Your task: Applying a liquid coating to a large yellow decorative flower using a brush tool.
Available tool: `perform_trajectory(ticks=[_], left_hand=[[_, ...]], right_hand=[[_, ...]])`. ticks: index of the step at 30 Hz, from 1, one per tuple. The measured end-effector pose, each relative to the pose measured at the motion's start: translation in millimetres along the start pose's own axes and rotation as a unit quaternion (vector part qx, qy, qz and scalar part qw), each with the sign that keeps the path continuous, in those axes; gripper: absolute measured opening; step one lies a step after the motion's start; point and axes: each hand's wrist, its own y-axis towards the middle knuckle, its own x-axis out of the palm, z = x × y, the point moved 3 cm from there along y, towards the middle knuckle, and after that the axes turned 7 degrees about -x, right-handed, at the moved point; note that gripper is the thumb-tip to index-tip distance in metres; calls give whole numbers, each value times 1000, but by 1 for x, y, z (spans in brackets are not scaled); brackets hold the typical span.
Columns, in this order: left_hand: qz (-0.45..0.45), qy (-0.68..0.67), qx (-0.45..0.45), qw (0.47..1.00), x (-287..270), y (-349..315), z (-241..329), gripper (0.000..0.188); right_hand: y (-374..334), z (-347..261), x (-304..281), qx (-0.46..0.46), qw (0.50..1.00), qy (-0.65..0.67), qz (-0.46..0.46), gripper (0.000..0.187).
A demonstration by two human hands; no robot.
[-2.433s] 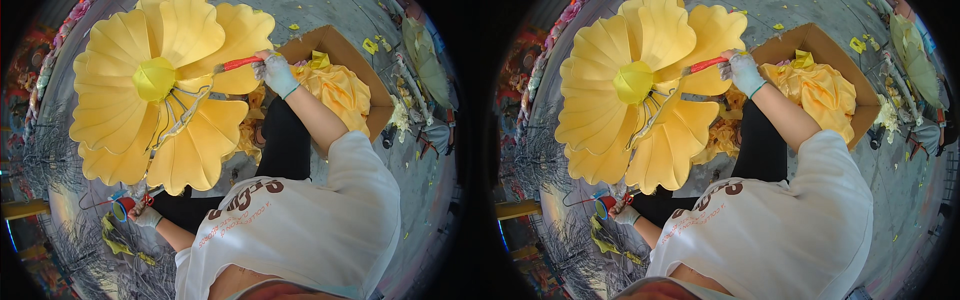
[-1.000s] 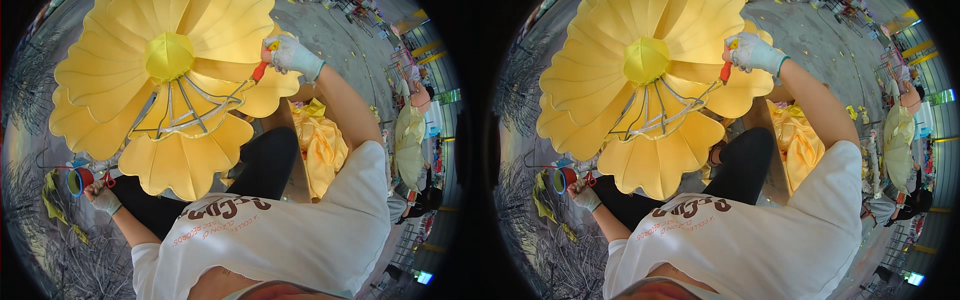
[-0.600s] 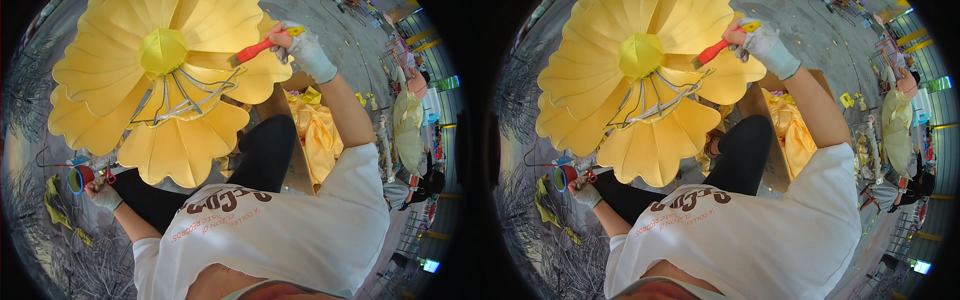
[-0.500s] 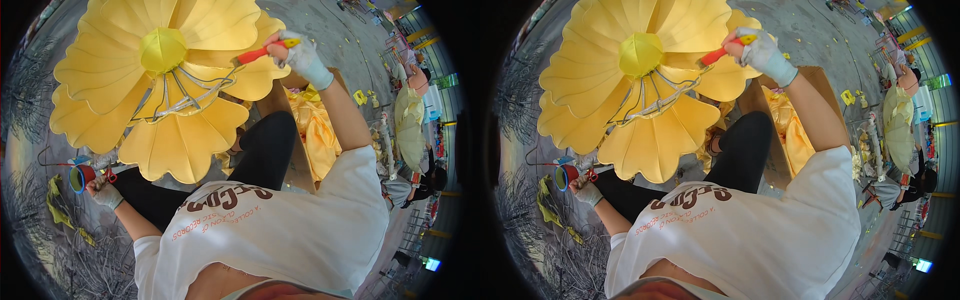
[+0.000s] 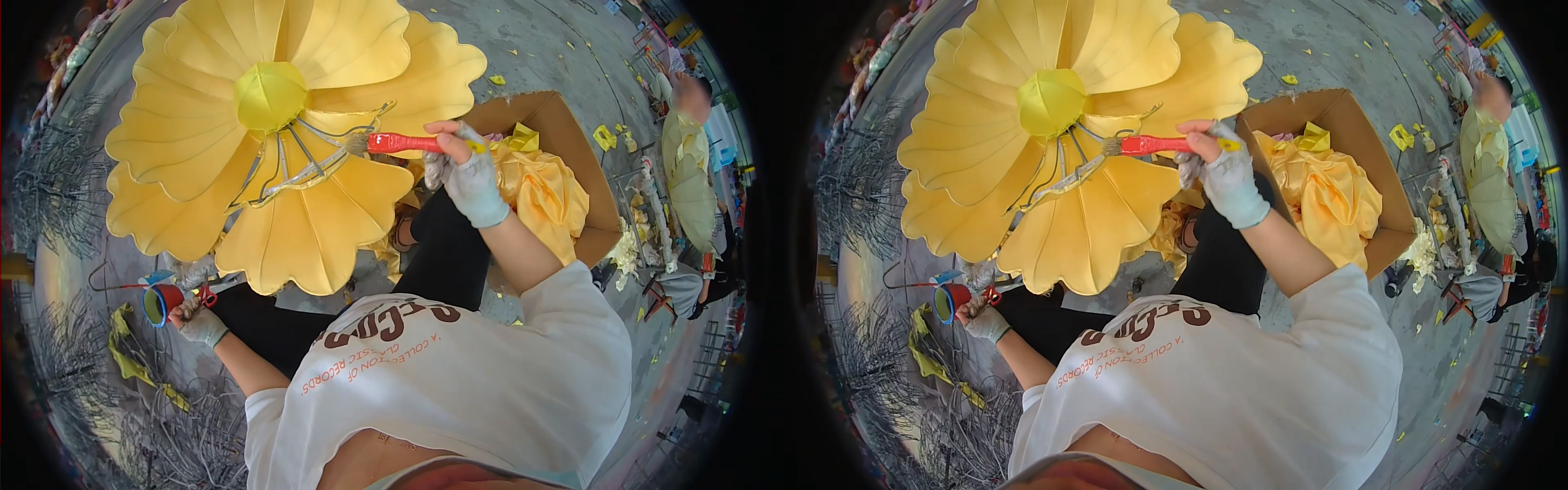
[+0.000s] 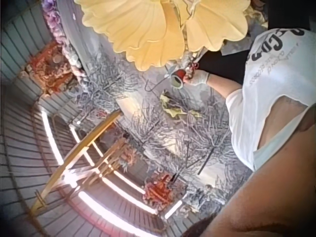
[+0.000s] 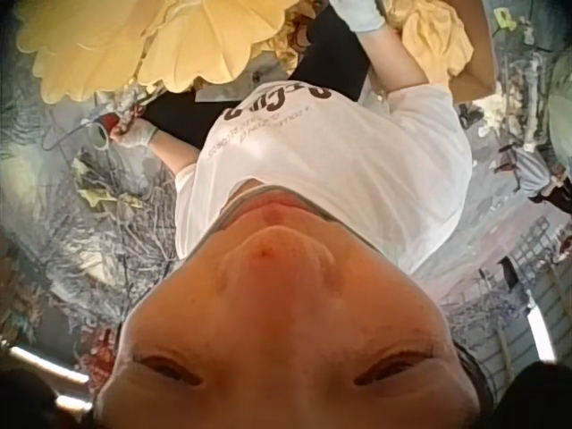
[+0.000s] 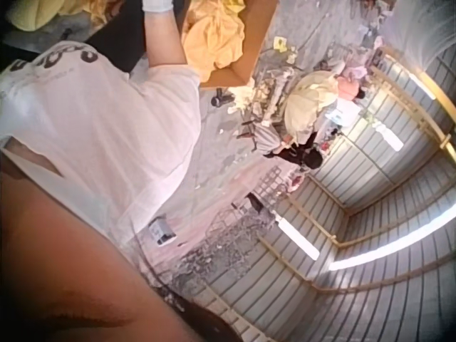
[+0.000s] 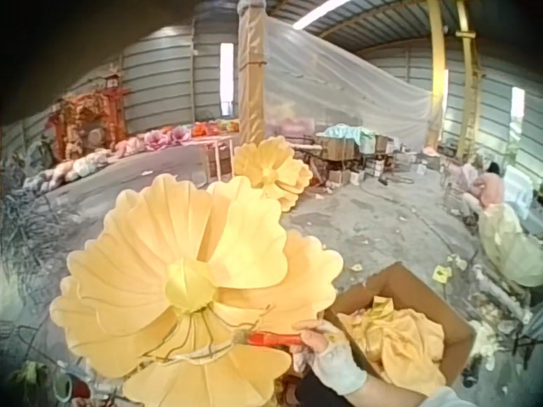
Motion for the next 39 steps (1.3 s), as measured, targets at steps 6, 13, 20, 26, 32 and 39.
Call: perform_trajectory(ticks=[6,13,20,26,32,39], left_hand=[[-14,16,1,1000,-9,-2,10,34],[44,0,5,999,5,-6,2,38],[2,26,6,1000,-10,-3,9,36],[0,6,-13,1000,0,-3,7,31],[-10,-22,-10,1000,11,-6,0,29],[-2,-36,-9,999,21,-10,1,29]], right_hand=[[-37,3,5,-67,995,-31,68,18],[-29,3,-4,-59,989,-100,87,19],[6,-6,-11,-21,993,-84,78,19],[76,-36,17,-60,978,-198,-34,19],[145,30,94,54,856,-363,-363,22],[180,126,136,-62,658,-507,-554,18]])
